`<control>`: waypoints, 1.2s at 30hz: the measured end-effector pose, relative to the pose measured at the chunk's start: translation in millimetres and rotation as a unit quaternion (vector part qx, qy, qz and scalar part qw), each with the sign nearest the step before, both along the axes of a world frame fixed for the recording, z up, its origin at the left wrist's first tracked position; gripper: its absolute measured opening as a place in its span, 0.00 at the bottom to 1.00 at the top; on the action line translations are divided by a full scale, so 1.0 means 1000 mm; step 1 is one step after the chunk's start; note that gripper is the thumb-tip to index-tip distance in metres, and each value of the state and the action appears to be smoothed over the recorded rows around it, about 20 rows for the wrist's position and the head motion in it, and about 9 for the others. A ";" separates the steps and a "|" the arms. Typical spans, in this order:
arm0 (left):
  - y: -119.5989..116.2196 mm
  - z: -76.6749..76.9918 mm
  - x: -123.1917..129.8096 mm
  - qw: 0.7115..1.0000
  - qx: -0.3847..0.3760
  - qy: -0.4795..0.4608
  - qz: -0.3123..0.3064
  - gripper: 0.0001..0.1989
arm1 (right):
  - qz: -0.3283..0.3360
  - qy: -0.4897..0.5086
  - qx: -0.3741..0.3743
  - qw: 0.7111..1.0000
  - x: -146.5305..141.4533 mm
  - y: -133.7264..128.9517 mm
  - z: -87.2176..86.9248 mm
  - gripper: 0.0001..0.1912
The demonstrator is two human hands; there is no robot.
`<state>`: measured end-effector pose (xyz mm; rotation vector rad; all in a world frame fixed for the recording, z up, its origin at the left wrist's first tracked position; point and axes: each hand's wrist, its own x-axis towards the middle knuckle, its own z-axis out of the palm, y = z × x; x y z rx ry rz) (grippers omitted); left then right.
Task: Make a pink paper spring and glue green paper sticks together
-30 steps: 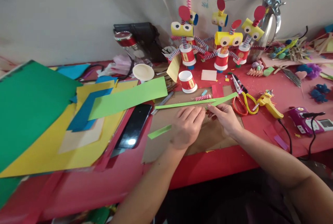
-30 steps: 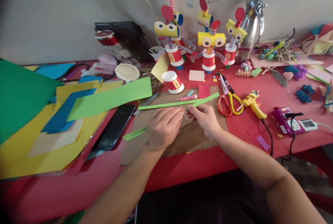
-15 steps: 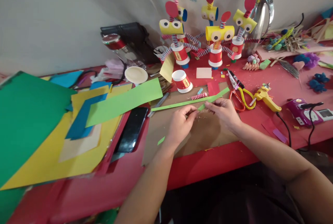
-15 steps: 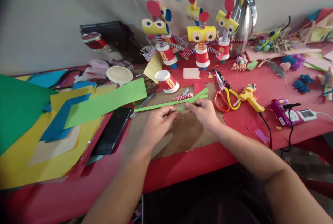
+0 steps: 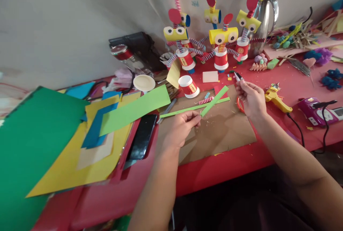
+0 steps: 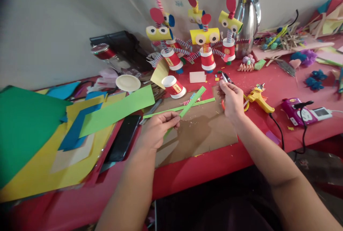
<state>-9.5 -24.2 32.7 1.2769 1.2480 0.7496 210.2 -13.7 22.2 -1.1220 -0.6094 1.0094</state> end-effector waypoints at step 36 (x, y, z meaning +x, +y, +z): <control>-0.003 -0.015 0.005 0.999 0.027 0.032 -0.035 0.11 | 0.236 -0.120 -0.066 0.962 -0.047 -0.026 -0.005 0.24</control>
